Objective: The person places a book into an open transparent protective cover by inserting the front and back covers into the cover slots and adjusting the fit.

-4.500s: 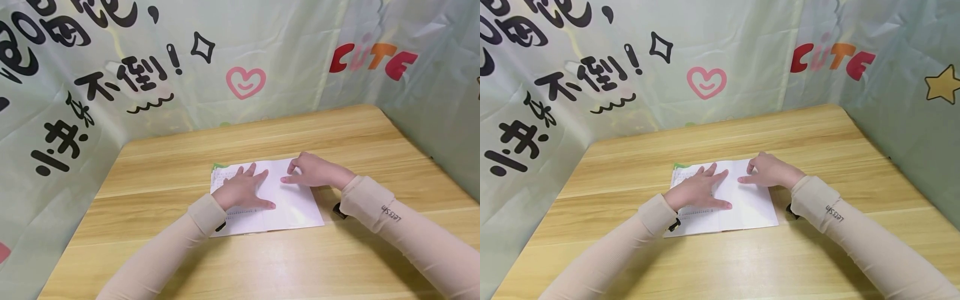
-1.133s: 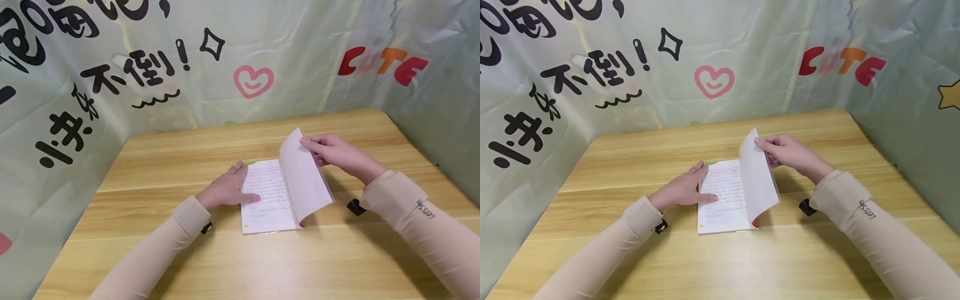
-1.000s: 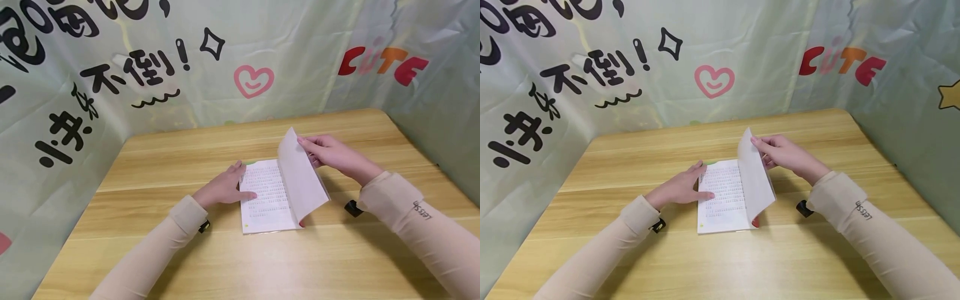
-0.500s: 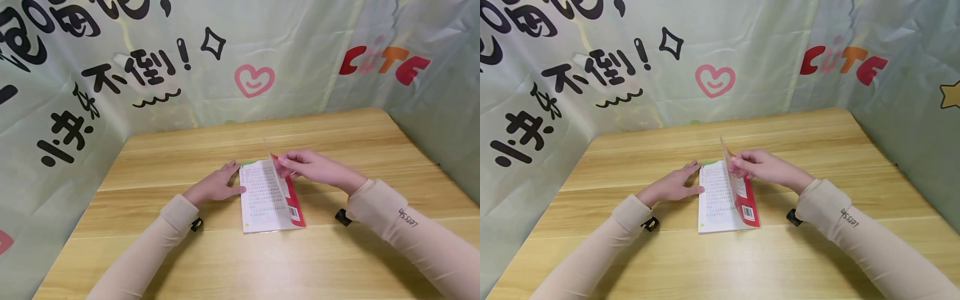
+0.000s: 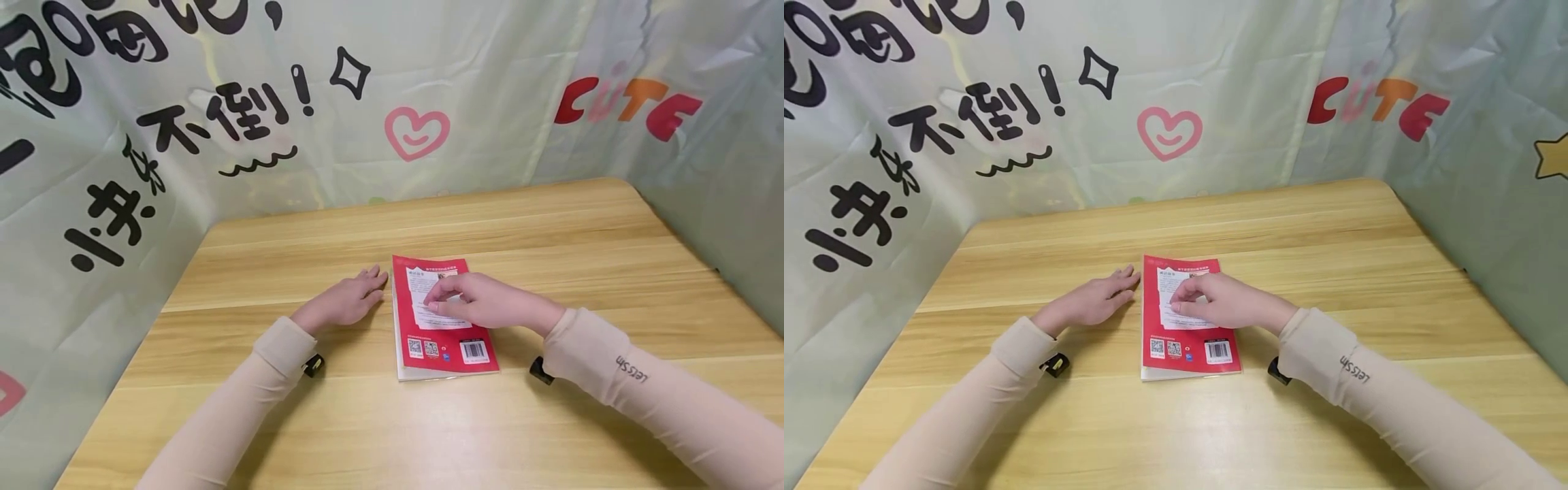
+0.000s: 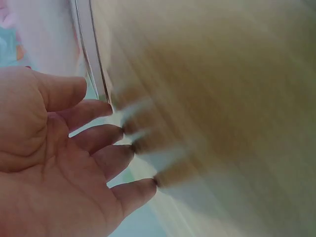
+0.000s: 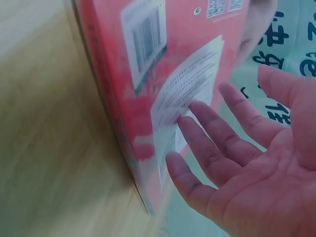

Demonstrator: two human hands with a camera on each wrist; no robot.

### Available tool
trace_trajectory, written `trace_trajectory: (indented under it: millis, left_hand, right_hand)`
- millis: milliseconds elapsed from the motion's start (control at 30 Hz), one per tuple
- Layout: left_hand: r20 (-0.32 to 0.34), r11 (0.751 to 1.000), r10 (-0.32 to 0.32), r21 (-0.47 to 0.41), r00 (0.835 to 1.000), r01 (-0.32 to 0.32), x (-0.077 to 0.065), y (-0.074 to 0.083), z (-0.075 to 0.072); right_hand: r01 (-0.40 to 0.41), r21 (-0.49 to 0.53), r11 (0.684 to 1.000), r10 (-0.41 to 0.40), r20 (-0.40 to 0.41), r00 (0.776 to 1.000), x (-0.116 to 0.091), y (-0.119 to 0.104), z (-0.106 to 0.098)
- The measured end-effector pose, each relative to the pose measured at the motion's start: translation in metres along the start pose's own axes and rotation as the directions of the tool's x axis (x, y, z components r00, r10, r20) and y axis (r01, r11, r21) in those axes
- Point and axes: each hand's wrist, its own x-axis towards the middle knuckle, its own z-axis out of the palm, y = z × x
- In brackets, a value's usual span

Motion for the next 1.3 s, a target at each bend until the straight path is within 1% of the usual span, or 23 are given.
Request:
trace_trajectory:
  millis: [100,200,300,333,400,467,533,633,733,933,1067,1200,1300]
  left_hand:
    - [-0.027,1.0,-0.014,-0.019,1.0,0.013,-0.001,-0.002,-0.002]
    - [-0.1,0.999,-0.016,-0.053,0.995,0.011,-0.001,-0.002,-0.002]
    - [-0.17,0.998,0.002,-0.065,0.985,-0.014,-0.001,0.001,-0.002]
    - [-0.181,0.998,0.013,-0.061,0.983,-0.024,-0.001,0.002,-0.002]
    - [-0.181,0.997,0.043,-0.059,0.983,-0.054,0.0,0.005,-0.001]
    - [-0.163,0.995,0.076,-0.055,0.984,-0.086,0.001,0.008,0.001]
    - [-0.128,0.994,0.089,-0.05,0.988,-0.096,0.002,0.009,0.003]
    - [-0.064,0.997,0.069,-0.029,0.996,-0.071,0.004,0.01,0.006]
    - [-0.008,1.0,0.027,-0.003,1.0,-0.027,0.006,0.01,0.008]
    - [0.044,0.999,-0.022,0.034,0.999,0.02,0.01,0.008,0.004]
    - [0.089,0.996,-0.052,0.083,0.995,0.044,0.013,0.006,-0.001]
    - [0.127,0.99,-0.071,0.128,0.989,0.055,0.017,0.006,-0.006]
    - [0.14,0.987,-0.079,0.148,0.987,0.058,0.02,0.006,-0.008]
  right_hand:
    - [0.022,-0.009,1.0,-0.022,0.008,1.0,0.0,-0.002,0.005]
    - [0.055,-0.052,0.997,-0.054,0.029,0.998,-0.001,-0.004,0.009]
    - [0.089,-0.14,0.986,-0.08,0.071,0.994,-0.002,-0.006,0.013]
    - [0.092,-0.167,0.982,-0.078,0.088,0.993,-0.003,-0.006,0.014]
    - [0.084,-0.214,0.973,-0.059,0.119,0.991,-0.004,-0.008,0.016]
    - [0.064,-0.25,0.966,-0.028,0.144,0.989,-0.005,-0.009,0.017]
    - [0.033,-0.272,0.962,0.012,0.164,0.986,-0.006,-0.012,0.018]
    - [0.0,-0.29,0.957,0.056,0.186,0.981,-0.008,-0.015,0.019]
    - [-0.021,-0.296,0.955,0.082,0.196,0.977,-0.009,-0.015,0.02]
    - [-0.01,-0.263,0.965,0.062,0.188,0.98,-0.003,-0.011,0.02]
    - [0.017,-0.266,0.964,0.033,0.181,0.983,0.001,-0.005,0.019]
    - [0.003,-0.297,0.955,0.045,0.157,0.987,0.003,0.001,0.017]
    - [-0.035,-0.327,0.944,0.078,0.118,0.99,0.004,0.003,0.017]
